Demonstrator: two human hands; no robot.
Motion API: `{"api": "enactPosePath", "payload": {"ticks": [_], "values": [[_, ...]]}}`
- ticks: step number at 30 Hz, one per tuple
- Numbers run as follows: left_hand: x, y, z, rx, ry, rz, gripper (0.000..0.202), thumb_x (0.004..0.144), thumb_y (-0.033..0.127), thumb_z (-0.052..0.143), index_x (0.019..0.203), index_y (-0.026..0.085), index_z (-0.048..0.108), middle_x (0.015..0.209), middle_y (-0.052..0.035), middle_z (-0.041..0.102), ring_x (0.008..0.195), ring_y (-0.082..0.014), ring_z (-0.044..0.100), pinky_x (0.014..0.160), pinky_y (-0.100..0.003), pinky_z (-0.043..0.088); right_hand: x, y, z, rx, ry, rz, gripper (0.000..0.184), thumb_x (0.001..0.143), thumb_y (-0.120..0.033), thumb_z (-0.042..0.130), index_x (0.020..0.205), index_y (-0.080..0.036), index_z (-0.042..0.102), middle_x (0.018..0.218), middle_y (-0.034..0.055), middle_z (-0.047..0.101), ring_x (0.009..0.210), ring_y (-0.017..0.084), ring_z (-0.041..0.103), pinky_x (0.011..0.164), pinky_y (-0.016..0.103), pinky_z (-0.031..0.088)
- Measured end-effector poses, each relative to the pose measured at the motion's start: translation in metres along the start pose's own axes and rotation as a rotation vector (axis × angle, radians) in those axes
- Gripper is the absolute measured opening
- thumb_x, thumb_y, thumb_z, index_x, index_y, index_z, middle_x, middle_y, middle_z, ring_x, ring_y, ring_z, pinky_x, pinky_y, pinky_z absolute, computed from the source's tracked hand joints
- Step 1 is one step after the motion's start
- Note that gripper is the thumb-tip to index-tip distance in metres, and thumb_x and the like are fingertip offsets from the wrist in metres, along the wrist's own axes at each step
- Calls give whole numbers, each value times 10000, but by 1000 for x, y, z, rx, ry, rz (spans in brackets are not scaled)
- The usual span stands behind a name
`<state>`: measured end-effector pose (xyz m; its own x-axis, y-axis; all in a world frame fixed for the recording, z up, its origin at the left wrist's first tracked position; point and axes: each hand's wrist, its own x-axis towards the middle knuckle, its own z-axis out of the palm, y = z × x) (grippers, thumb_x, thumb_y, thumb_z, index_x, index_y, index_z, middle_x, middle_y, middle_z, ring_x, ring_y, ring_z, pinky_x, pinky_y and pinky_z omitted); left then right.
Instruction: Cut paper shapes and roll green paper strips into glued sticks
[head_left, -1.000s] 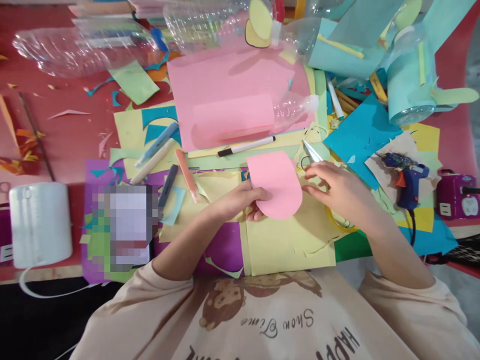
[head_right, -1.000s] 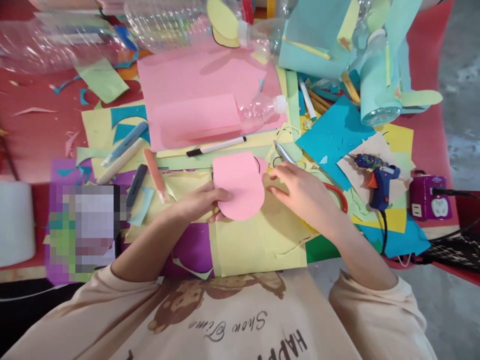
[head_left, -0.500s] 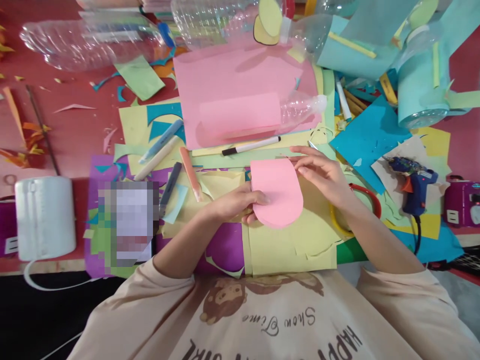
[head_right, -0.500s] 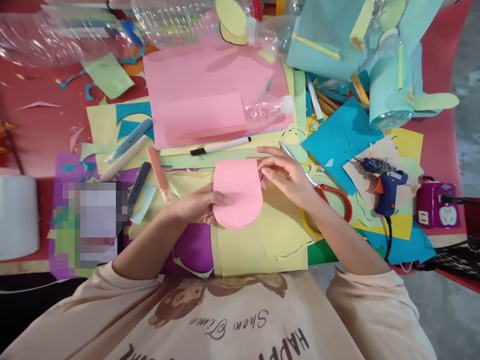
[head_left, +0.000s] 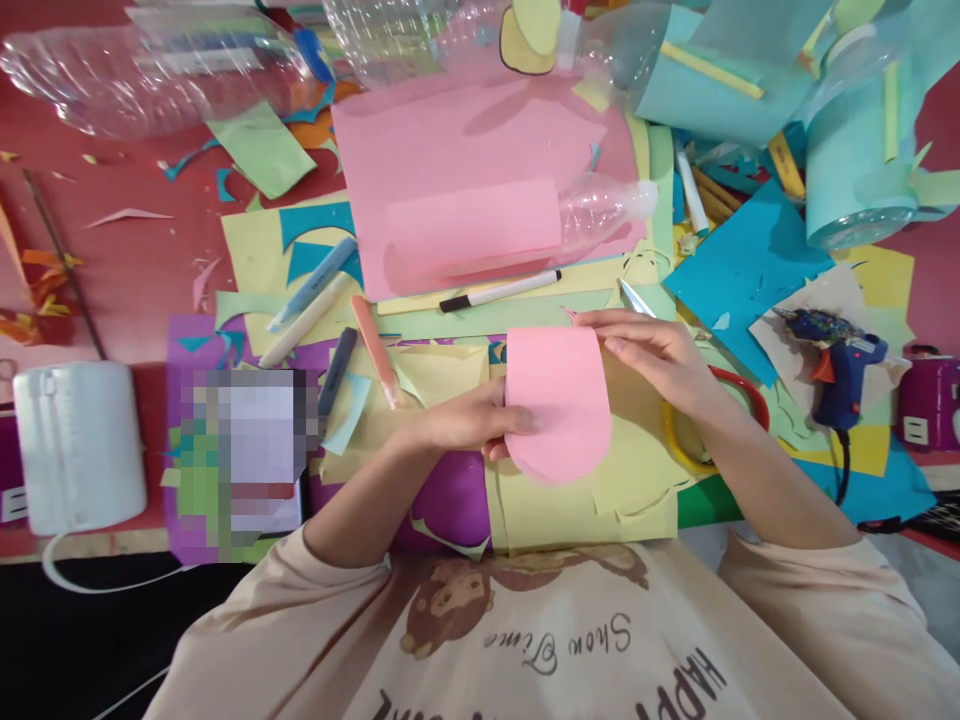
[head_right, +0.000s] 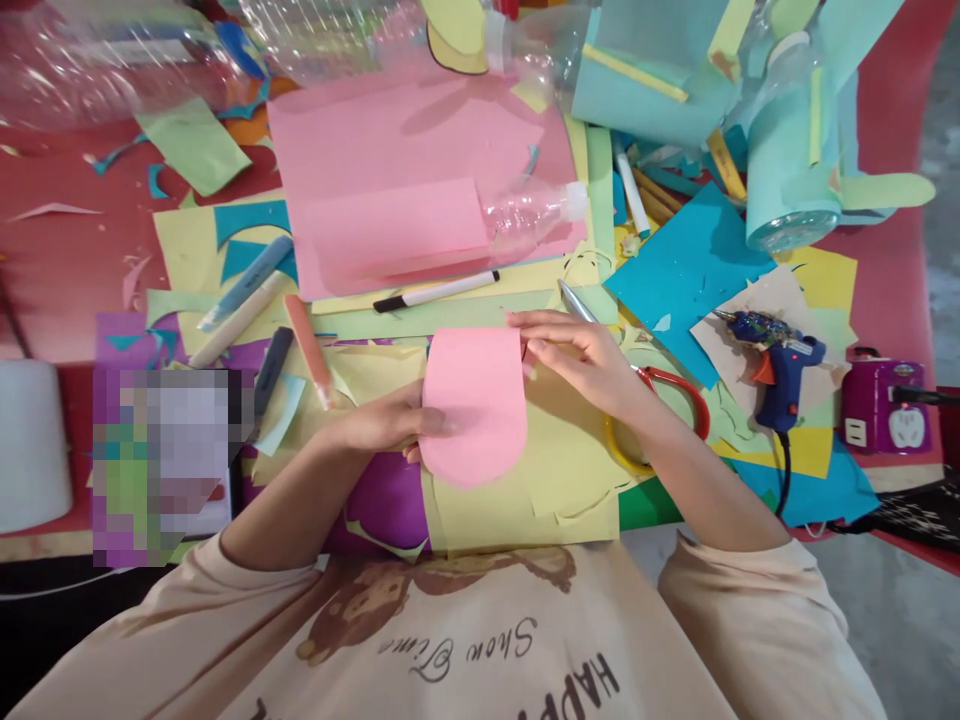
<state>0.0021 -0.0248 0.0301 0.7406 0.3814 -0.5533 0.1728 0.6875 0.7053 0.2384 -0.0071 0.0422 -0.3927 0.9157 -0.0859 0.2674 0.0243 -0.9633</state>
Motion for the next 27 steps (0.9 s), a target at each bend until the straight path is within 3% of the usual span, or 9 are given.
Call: {"api": "enactPosePath", "payload": {"ticks": [5,9,12,17,23,27], "values": [[6,-2,-2,-130,156,168,381,643,510,667,719,142,601,603,-52,623,555,-159,602,492,-243,474,1,0,0,-11,199,28,103,805,-329,662,844,-281,745,991,12,731,977,207,664,903,400,532],[15,-2,-7,-271,357,323,451,718,587,574,889,171,596,775,-57,669,744,-191,647,588,-241,489,2,3,-1,3,329,93,71,767,-330,695,802,-289,740,941,16,724,938,216,667,828,401,564],[17,0,-8,-308,452,390,381,746,480,594,1004,208,528,892,-31,675,776,-151,633,603,-208,472,3,6,-1,41,332,136,95,743,-299,719,831,-267,734,932,17,717,882,184,674,784,355,574],[13,6,-3,-291,471,438,319,753,312,617,1013,239,448,1021,-17,650,826,-122,629,684,-214,492,3,12,0,104,310,189,169,719,-310,738,874,-244,727,936,20,724,844,166,677,751,320,579],[13,5,-1,-206,494,489,200,733,251,673,911,196,597,945,9,625,755,-67,570,660,-153,448,1,8,4,184,227,136,173,727,-278,735,894,-236,725,942,21,727,812,151,671,742,306,573],[13,2,-1,-115,549,524,270,696,228,715,957,183,659,1073,-37,645,889,-123,599,743,-194,474,0,1,8,152,156,144,188,752,-266,710,938,-236,715,1015,34,706,865,149,661,775,301,567]]}}
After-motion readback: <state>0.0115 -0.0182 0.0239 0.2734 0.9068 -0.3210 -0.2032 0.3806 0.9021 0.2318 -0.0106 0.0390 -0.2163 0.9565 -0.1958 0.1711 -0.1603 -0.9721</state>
